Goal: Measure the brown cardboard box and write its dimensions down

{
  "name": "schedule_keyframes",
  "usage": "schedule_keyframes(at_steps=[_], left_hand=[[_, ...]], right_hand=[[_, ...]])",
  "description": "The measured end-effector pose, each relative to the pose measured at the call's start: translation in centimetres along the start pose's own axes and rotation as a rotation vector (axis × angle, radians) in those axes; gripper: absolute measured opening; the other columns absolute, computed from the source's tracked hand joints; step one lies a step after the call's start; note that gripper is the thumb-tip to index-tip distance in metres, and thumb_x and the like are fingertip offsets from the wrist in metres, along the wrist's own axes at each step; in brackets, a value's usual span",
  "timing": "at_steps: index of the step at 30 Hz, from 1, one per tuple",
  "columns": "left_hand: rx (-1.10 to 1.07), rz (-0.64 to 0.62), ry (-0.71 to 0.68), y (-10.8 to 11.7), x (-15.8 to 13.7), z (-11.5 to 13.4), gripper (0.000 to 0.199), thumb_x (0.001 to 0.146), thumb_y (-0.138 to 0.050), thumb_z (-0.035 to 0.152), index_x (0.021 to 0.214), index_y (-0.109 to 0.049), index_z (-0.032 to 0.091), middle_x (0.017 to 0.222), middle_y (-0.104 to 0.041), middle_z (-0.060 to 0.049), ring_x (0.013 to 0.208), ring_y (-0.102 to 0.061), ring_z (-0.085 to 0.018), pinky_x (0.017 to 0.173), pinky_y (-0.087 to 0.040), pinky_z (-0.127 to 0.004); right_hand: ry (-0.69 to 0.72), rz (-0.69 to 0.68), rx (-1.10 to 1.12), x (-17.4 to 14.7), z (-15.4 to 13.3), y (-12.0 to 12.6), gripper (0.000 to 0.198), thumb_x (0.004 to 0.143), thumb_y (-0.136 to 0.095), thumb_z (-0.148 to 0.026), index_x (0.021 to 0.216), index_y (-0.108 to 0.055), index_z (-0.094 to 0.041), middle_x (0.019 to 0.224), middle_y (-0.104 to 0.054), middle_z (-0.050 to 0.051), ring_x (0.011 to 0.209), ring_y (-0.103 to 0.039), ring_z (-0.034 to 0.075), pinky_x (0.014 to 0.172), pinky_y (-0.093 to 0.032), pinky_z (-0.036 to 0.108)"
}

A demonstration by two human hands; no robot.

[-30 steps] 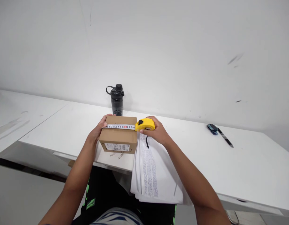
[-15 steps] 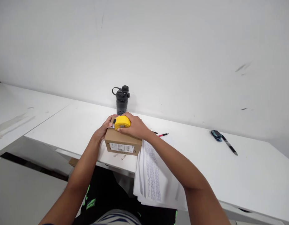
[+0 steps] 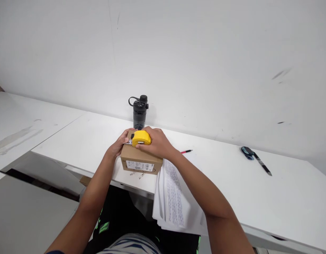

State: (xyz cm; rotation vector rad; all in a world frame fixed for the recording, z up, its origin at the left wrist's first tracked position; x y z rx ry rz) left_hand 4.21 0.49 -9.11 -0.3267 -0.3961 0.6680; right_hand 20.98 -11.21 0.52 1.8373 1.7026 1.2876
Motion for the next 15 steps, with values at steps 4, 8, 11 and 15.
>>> schedule_keyframes(at_steps=[4,8,11,15], left_hand=[[-0.010,0.011,0.014,0.1,0.1,-0.1,0.056,0.070,-0.074,0.036,0.122,-0.054,0.026,0.137,-0.053,-0.006,0.118,-0.055,-0.031,0.097,-0.045,-0.041],[-0.009,0.020,0.019,-0.1,0.3,0.0,0.057,0.070,-0.073,0.036,0.122,-0.054,0.025,0.138,-0.052,-0.007,0.116,-0.057,-0.031,0.098,-0.045,-0.044],[-0.001,0.025,0.027,-0.5,0.4,0.3,0.058,0.070,-0.073,0.037,0.123,-0.053,0.025,0.138,-0.052,-0.008,0.115,-0.057,-0.032,0.096,-0.047,-0.044],[0.031,0.042,0.028,-0.7,0.4,0.5,0.058,0.070,-0.072,0.039,0.123,-0.052,0.025,0.141,-0.049,-0.006,0.119,-0.055,-0.032,0.096,-0.048,-0.042]], right_hand=[[-0.144,0.009,0.139,-3.1,3.4,3.7,0.045,0.071,-0.076,-0.051,0.104,-0.058,-0.027,0.096,-0.068,0.003,0.084,-0.064,0.025,0.068,-0.051,0.035],[-0.287,0.081,0.249,-7.4,8.6,7.0,0.048,0.065,-0.082,-0.047,0.101,-0.058,-0.025,0.092,-0.068,0.003,0.081,-0.064,0.025,0.066,-0.052,0.036],[-0.324,0.121,0.361,-9.3,10.5,7.6,0.049,0.064,-0.083,-0.043,0.101,-0.056,-0.025,0.093,-0.068,0.004,0.085,-0.064,0.025,0.070,-0.053,0.038],[-0.281,0.110,0.466,-9.1,10.2,6.4,0.049,0.067,-0.083,-0.039,0.103,-0.054,-0.025,0.096,-0.067,0.003,0.085,-0.065,0.023,0.072,-0.053,0.039]])
Point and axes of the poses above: each hand's wrist, its own x-axis towards the middle knuckle, its own y-axis out of the back of the hand, z = x × y, the point moved 2 cm from there along x, towards the middle knuckle
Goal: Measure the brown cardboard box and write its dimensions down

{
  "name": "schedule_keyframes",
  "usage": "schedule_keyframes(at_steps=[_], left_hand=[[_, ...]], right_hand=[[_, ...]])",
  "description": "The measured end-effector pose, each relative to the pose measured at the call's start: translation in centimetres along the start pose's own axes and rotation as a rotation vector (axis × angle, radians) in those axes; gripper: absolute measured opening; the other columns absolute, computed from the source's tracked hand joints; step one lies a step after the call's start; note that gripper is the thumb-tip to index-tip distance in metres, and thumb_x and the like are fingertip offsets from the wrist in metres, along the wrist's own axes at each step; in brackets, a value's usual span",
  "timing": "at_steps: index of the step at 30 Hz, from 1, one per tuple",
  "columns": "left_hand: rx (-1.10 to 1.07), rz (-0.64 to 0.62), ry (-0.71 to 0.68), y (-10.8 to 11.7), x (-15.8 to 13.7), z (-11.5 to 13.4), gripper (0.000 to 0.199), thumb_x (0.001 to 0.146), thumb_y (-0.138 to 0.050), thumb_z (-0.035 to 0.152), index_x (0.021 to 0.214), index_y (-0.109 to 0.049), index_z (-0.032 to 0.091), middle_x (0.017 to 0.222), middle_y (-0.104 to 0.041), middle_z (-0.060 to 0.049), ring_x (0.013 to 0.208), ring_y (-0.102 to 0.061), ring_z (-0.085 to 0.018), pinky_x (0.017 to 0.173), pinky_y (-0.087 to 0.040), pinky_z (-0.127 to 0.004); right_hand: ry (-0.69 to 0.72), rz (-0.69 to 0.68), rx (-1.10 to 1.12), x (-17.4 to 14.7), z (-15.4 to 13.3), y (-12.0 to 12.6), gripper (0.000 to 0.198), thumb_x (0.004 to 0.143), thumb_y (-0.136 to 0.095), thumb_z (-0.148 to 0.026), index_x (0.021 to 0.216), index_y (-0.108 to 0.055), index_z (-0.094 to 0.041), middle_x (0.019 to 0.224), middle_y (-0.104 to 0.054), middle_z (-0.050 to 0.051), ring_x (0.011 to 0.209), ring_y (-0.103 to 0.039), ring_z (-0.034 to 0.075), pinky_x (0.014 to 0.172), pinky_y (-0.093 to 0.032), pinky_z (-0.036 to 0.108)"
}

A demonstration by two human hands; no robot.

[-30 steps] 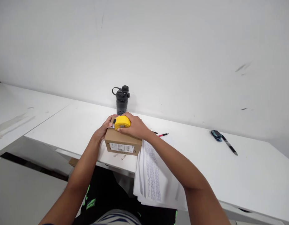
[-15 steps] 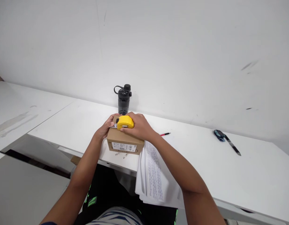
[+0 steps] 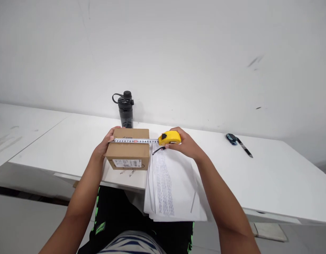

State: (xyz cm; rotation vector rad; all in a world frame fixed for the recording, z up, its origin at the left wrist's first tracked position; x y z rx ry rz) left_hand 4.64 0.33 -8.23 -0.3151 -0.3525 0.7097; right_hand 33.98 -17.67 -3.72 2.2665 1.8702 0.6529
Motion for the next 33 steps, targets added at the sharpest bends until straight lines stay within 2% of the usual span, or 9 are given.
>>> schedule_keyframes(at_steps=[7,13,18,21,24,26,28,31,33], left_hand=[[0.024,0.027,-0.009,-0.2,0.0,0.0,0.057,0.071,-0.071,0.040,0.122,-0.052,0.025,0.140,-0.050,-0.006,0.119,-0.055,-0.031,0.097,-0.047,-0.043],[0.007,0.020,-0.009,-0.2,0.1,0.0,0.055,0.072,-0.070,0.038,0.122,-0.052,0.025,0.142,-0.048,-0.006,0.121,-0.053,-0.031,0.097,-0.047,-0.042],[0.016,0.036,-0.009,-0.1,0.1,-0.1,0.057,0.071,-0.070,0.039,0.124,-0.052,0.025,0.139,-0.051,-0.006,0.121,-0.054,-0.031,0.099,-0.046,-0.043],[0.008,0.030,-0.012,0.1,0.1,-0.1,0.058,0.071,-0.070,0.038,0.124,-0.052,0.025,0.139,-0.051,-0.007,0.121,-0.054,-0.032,0.098,-0.047,-0.043],[0.017,0.013,-0.013,0.1,0.2,-0.2,0.056,0.072,-0.070,0.038,0.124,-0.052,0.025,0.141,-0.049,-0.006,0.119,-0.055,-0.030,0.096,-0.048,-0.040],[0.053,0.020,-0.025,0.0,0.3,-0.2,0.058,0.073,-0.070,0.042,0.124,-0.052,0.024,0.140,-0.051,-0.007,0.116,-0.057,-0.030,0.093,-0.049,-0.039],[0.134,0.093,-0.086,-0.2,0.3,-0.2,0.060,0.073,-0.070,0.048,0.124,-0.052,0.021,0.135,-0.054,-0.009,0.112,-0.059,-0.029,0.092,-0.049,-0.039],[0.332,0.299,-0.292,-0.9,-0.5,0.5,0.058,0.078,-0.064,0.057,0.121,-0.055,0.020,0.134,-0.054,-0.011,0.119,-0.055,-0.027,0.099,-0.045,-0.039],[0.444,0.411,-0.454,-1.9,-1.8,1.6,0.056,0.086,-0.051,0.063,0.120,-0.057,0.020,0.136,-0.053,-0.011,0.127,-0.049,-0.027,0.106,-0.040,-0.041]], right_hand=[[0.025,-0.058,0.118,1.4,-0.7,-3.2,0.048,0.068,-0.081,-0.038,0.104,-0.051,-0.025,0.090,-0.063,0.000,0.075,-0.063,0.019,0.066,-0.055,0.037],[0.011,-0.063,0.112,1.4,-0.7,-3.3,0.047,0.070,-0.080,-0.038,0.104,-0.050,-0.025,0.089,-0.062,0.000,0.075,-0.062,0.019,0.066,-0.055,0.037],[-0.002,-0.043,0.127,1.2,-0.9,-3.4,0.050,0.067,-0.080,-0.041,0.104,-0.050,-0.025,0.089,-0.064,0.001,0.074,-0.063,0.020,0.065,-0.055,0.039],[-0.001,-0.027,0.105,1.2,-2.0,-3.2,0.048,0.066,-0.081,-0.042,0.100,-0.052,-0.024,0.087,-0.064,0.001,0.071,-0.062,0.019,0.062,-0.054,0.038],[0.007,-0.014,-0.013,1.8,-3.9,-3.5,0.046,0.066,-0.080,-0.044,0.100,-0.055,-0.024,0.088,-0.064,0.001,0.073,-0.062,0.020,0.060,-0.052,0.034],[0.073,-0.021,-0.119,2.7,-5.5,-4.6,0.046,0.066,-0.080,-0.044,0.100,-0.056,-0.024,0.091,-0.064,0.001,0.078,-0.062,0.021,0.062,-0.050,0.033],[0.153,-0.060,-0.202,3.9,-7.0,-6.7,0.045,0.067,-0.079,-0.043,0.101,-0.057,-0.023,0.092,-0.065,0.001,0.082,-0.062,0.021,0.066,-0.048,0.032],[0.196,-0.113,-0.254,5.4,-8.7,-10.8,0.045,0.070,-0.076,-0.043,0.105,-0.056,-0.023,0.093,-0.066,0.000,0.084,-0.062,0.021,0.069,-0.046,0.033],[0.248,-0.122,-0.228,5.6,-9.6,-13.2,0.045,0.071,-0.075,-0.043,0.106,-0.056,-0.024,0.095,-0.065,0.000,0.086,-0.061,0.021,0.072,-0.046,0.034]])
Point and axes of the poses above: each hand's wrist, its own x-axis towards the middle knuckle, its own y-axis out of the back of the hand, z = x × y, the point moved 2 cm from there along x, towards the middle knuckle
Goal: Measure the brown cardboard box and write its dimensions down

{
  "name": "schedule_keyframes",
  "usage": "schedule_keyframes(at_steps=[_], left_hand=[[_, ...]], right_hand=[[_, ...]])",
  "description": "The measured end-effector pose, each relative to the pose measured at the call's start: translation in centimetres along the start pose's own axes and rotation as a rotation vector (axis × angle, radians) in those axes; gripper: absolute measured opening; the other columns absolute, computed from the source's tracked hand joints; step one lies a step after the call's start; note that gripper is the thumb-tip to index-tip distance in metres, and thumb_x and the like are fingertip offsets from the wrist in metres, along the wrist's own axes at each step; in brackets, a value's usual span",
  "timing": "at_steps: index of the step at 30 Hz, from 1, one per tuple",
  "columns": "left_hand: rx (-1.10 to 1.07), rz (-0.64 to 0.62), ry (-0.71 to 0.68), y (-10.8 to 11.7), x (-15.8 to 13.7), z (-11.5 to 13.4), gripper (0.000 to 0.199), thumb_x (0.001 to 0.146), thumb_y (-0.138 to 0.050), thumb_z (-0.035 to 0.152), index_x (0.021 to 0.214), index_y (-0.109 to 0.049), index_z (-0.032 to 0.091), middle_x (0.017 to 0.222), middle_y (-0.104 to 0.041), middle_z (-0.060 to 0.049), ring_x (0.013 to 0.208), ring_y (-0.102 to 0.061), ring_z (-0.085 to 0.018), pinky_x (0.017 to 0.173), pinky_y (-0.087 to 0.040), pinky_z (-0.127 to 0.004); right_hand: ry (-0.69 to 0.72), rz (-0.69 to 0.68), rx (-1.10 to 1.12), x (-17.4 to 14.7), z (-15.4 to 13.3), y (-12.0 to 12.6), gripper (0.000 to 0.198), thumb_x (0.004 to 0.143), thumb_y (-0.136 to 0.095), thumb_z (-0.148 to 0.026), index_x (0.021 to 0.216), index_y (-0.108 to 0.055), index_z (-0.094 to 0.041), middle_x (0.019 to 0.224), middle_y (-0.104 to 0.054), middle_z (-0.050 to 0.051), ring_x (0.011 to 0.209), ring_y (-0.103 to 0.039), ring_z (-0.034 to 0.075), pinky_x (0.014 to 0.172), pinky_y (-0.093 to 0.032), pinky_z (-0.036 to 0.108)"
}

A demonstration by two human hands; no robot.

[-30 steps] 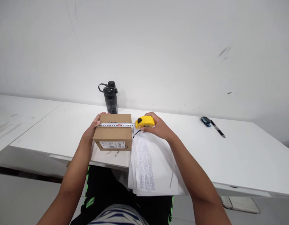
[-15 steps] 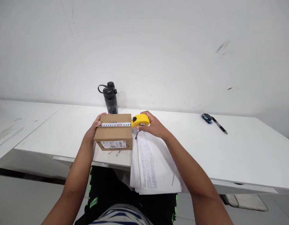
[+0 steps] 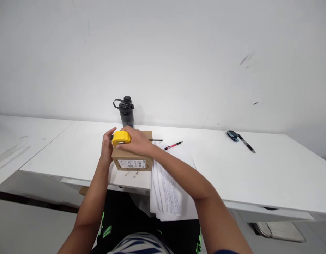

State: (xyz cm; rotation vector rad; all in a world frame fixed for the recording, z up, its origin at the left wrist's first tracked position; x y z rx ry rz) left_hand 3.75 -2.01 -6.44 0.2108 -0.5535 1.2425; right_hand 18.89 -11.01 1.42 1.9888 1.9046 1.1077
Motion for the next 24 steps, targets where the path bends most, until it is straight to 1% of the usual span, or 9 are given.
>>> schedule_keyframes(at_steps=[4,7,9,12,14,15,17,20,24], left_hand=[[0.069,0.137,-0.329,0.3,-3.5,5.1,0.071,0.085,-0.032,0.077,0.119,-0.060,0.021,0.132,-0.057,-0.010,0.133,-0.045,-0.028,0.117,-0.026,-0.047],[-0.031,0.130,-0.510,-0.2,-7.5,7.7,0.091,0.063,-0.044,0.090,0.123,-0.058,0.024,0.128,-0.060,-0.011,0.124,-0.054,-0.033,0.112,-0.036,-0.051],[-0.048,0.055,-0.544,-1.2,-10.3,7.9,0.098,0.051,-0.069,0.081,0.130,-0.052,0.026,0.125,-0.062,-0.011,0.114,-0.062,-0.032,0.102,-0.047,-0.049],[-0.066,0.042,-0.403,-3.3,-13.6,6.4,0.078,0.061,-0.078,0.063,0.127,-0.053,0.028,0.108,-0.070,-0.007,0.098,-0.070,-0.026,0.087,-0.058,-0.041],[0.000,0.068,-0.213,-4.8,-14.8,5.1,0.052,0.071,-0.078,0.050,0.112,-0.059,0.024,0.098,-0.072,-0.005,0.090,-0.072,-0.023,0.078,-0.060,-0.035],[0.048,0.067,-0.123,-5.5,-15.1,4.5,0.044,0.072,-0.079,0.044,0.105,-0.061,0.022,0.095,-0.072,-0.005,0.086,-0.072,-0.022,0.074,-0.061,-0.032],[0.121,-0.017,0.035,-7.1,-15.1,3.8,0.036,0.070,-0.081,0.035,0.097,-0.061,0.020,0.094,-0.072,-0.005,0.082,-0.073,-0.020,0.069,-0.060,-0.029],[0.082,-0.370,0.191,-10.0,-13.8,3.9,0.041,0.069,-0.082,0.035,0.101,-0.061,0.020,0.101,-0.072,-0.008,0.087,-0.072,-0.021,0.073,-0.059,-0.031],[0.140,-0.863,0.136,-14.2,-11.1,4.6,0.050,0.066,-0.083,0.039,0.109,-0.062,0.022,0.114,-0.069,-0.009,0.102,-0.067,-0.024,0.088,-0.054,-0.035]], right_hand=[[0.137,-0.004,0.129,-1.6,-2.2,-2.6,0.053,0.067,-0.079,-0.050,0.105,-0.056,-0.023,0.101,-0.064,0.004,0.090,-0.061,0.023,0.078,-0.048,0.037],[0.289,-0.001,0.310,-5.3,-3.1,-3.5,0.063,0.068,-0.077,-0.057,0.115,-0.049,-0.026,0.112,-0.061,0.008,0.102,-0.060,0.024,0.088,-0.047,0.040],[0.425,0.009,0.378,-8.2,-3.1,-3.8,0.073,0.068,-0.075,-0.061,0.124,-0.042,-0.028,0.121,-0.055,0.010,0.112,-0.056,0.026,0.096,-0.044,0.042],[0.536,-0.056,0.340,-11.8,-1.2,-2.9,0.079,0.075,-0.057,-0.075,0.133,-0.032,-0.027,0.127,-0.051,0.013,0.120,-0.052,0.027,0.099,-0.042,0.043],[0.440,-0.079,0.233,-12.8,1.9,-0.8,0.076,0.085,-0.030,-0.079,0.137,-0.031,-0.024,0.121,-0.058,0.013,0.112,-0.058,0.025,0.094,-0.046,0.042],[0.304,-0.053,0.133,-12.9,4.1,0.7,0.074,0.087,-0.018,-0.077,0.136,-0.033,-0.024,0.112,-0.063,0.011,0.104,-0.062,0.024,0.091,-0.047,0.041],[-0.173,0.155,-0.214,-12.5,9.2,4.7,0.065,0.095,-0.006,-0.066,0.132,-0.041,-0.025,0.100,-0.067,0.008,0.096,-0.065,0.021,0.087,-0.049,0.038],[-0.405,0.202,-0.343,-11.2,15.6,9.4,0.046,0.099,-0.038,-0.048,0.129,-0.050,-0.016,0.103,-0.066,0.015,0.099,-0.063,0.029,0.088,-0.047,0.046],[-0.469,0.136,-0.337,-10.0,20.0,10.6,0.033,0.093,-0.058,-0.034,0.122,-0.058,-0.017,0.121,-0.061,0.010,0.102,-0.062,0.023,0.087,-0.053,0.044]])
Point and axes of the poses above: each hand's wrist, its own x-axis towards the middle knuckle, its own y-axis out of the back of the hand, z = x × y, the point moved 2 cm from there along x, towards the middle knuckle
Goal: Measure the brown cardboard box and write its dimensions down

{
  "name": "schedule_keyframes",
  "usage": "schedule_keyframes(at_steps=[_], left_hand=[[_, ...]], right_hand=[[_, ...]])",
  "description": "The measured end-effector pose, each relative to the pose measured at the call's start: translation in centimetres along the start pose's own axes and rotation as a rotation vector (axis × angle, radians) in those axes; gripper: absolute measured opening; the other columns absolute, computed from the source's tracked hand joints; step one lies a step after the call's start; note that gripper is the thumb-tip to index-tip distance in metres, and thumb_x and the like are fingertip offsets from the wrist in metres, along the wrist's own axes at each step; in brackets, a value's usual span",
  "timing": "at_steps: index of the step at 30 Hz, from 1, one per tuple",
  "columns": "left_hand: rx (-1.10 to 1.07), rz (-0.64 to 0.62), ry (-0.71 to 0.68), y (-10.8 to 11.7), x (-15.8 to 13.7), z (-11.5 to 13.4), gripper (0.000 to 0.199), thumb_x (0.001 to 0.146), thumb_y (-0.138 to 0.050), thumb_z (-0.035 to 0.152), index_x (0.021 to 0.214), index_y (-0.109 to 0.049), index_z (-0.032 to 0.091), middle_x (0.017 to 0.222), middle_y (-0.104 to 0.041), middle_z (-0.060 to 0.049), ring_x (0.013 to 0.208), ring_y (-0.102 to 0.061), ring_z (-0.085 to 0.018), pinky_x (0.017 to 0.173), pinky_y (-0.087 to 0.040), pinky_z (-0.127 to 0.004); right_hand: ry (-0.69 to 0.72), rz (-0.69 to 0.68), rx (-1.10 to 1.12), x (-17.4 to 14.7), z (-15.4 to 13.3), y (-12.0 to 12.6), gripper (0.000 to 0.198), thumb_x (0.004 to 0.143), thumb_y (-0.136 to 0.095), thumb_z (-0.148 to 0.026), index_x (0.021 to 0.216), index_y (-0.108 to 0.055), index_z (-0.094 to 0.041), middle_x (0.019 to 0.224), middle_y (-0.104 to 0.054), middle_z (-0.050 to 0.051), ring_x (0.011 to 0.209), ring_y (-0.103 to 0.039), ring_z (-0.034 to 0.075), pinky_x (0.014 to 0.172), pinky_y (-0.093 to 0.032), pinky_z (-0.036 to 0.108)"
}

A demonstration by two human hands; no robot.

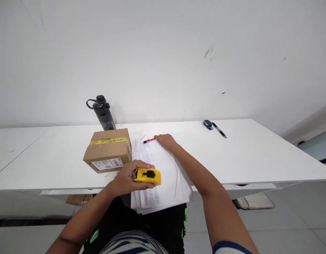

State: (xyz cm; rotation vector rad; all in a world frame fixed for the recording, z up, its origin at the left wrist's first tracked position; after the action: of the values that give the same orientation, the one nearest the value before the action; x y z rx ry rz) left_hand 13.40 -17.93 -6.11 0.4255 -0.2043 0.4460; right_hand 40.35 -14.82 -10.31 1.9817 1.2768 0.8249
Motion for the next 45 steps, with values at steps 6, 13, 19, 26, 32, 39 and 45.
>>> schedule_keyframes(at_steps=[6,13,19,26,32,39,45], left_hand=[[0.221,-0.077,0.181,-1.0,5.5,-2.0,0.043,0.074,-0.074,0.047,0.108,-0.061,0.023,0.107,-0.069,-0.002,0.098,-0.065,-0.021,0.082,-0.050,-0.030],[0.308,-0.054,0.291,-1.8,7.1,-5.8,0.055,0.068,-0.076,0.052,0.108,-0.050,0.024,0.102,-0.068,-0.001,0.087,-0.066,-0.020,0.071,-0.049,-0.030],[0.272,-0.042,0.068,-2.5,7.1,-8.0,0.054,0.064,-0.080,0.054,0.097,-0.051,0.023,0.111,-0.067,-0.006,0.096,-0.067,-0.022,0.081,-0.051,-0.034],[0.289,-0.022,-0.295,-2.5,6.9,-7.9,0.035,0.077,-0.068,0.047,0.089,-0.047,0.022,0.122,-0.064,-0.014,0.106,-0.067,-0.023,0.083,-0.054,-0.035],[0.258,-0.047,-0.455,-2.4,6.7,-7.8,0.019,0.080,-0.055,0.026,0.097,-0.049,0.022,0.118,-0.067,-0.012,0.099,-0.069,-0.021,0.080,-0.055,-0.033],[0.243,-0.114,-0.458,-2.5,6.6,-7.9,0.025,0.080,-0.048,0.023,0.104,-0.055,0.022,0.119,-0.068,-0.010,0.105,-0.067,-0.020,0.088,-0.053,-0.035],[0.244,-0.092,-0.463,-2.6,6.5,-8.2,0.030,0.080,-0.048,0.022,0.109,-0.056,0.021,0.121,-0.068,-0.010,0.105,-0.068,-0.020,0.089,-0.053,-0.035]], right_hand=[[0.021,0.091,0.204,-1.2,-0.9,-2.6,0.034,0.095,-0.046,-0.048,0.100,-0.063,-0.019,0.084,-0.066,0.004,0.078,-0.062,0.019,0.071,-0.051,0.033],[0.006,0.027,0.517,-2.2,-1.7,-4.5,0.058,0.093,-0.023,-0.064,0.078,-0.060,-0.022,0.052,-0.050,-0.003,0.048,-0.047,0.014,0.049,-0.041,0.028],[-0.089,0.030,0.521,-1.8,-1.3,-4.6,0.045,0.084,-0.051,-0.057,0.058,-0.056,-0.020,0.060,-0.060,0.001,0.058,-0.054,0.015,0.055,-0.041,0.028],[-0.125,-0.023,0.483,-1.7,-1.1,-4.7,0.039,0.083,-0.055,-0.051,0.061,-0.063,-0.020,0.064,-0.067,0.002,0.064,-0.059,0.017,0.061,-0.044,0.030],[-0.145,-0.056,0.458,-1.7,-1.1,-4.7,0.036,0.084,-0.056,-0.046,0.061,-0.064,-0.019,0.068,-0.069,0.003,0.067,-0.061,0.017,0.063,-0.045,0.029],[-0.170,-0.034,0.430,-1.8,-1.1,-4.6,0.034,0.083,-0.055,-0.043,0.062,-0.066,-0.019,0.069,-0.070,0.004,0.070,-0.062,0.019,0.067,-0.046,0.030],[-0.176,-0.013,0.416,-1.8,-1.1,-4.4,0.036,0.084,-0.054,-0.045,0.059,-0.063,-0.020,0.065,-0.068,0.003,0.067,-0.060,0.018,0.065,-0.045,0.031]])
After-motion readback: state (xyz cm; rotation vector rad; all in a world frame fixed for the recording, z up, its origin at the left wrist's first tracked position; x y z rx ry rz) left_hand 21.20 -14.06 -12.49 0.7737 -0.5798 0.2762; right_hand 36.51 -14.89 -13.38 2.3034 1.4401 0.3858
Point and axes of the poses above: each hand's wrist, its own x-axis towards the middle knuckle, its own y-axis out of the back of the hand, z = x × y, the point moved 2 cm from there along x, towards the middle knuckle
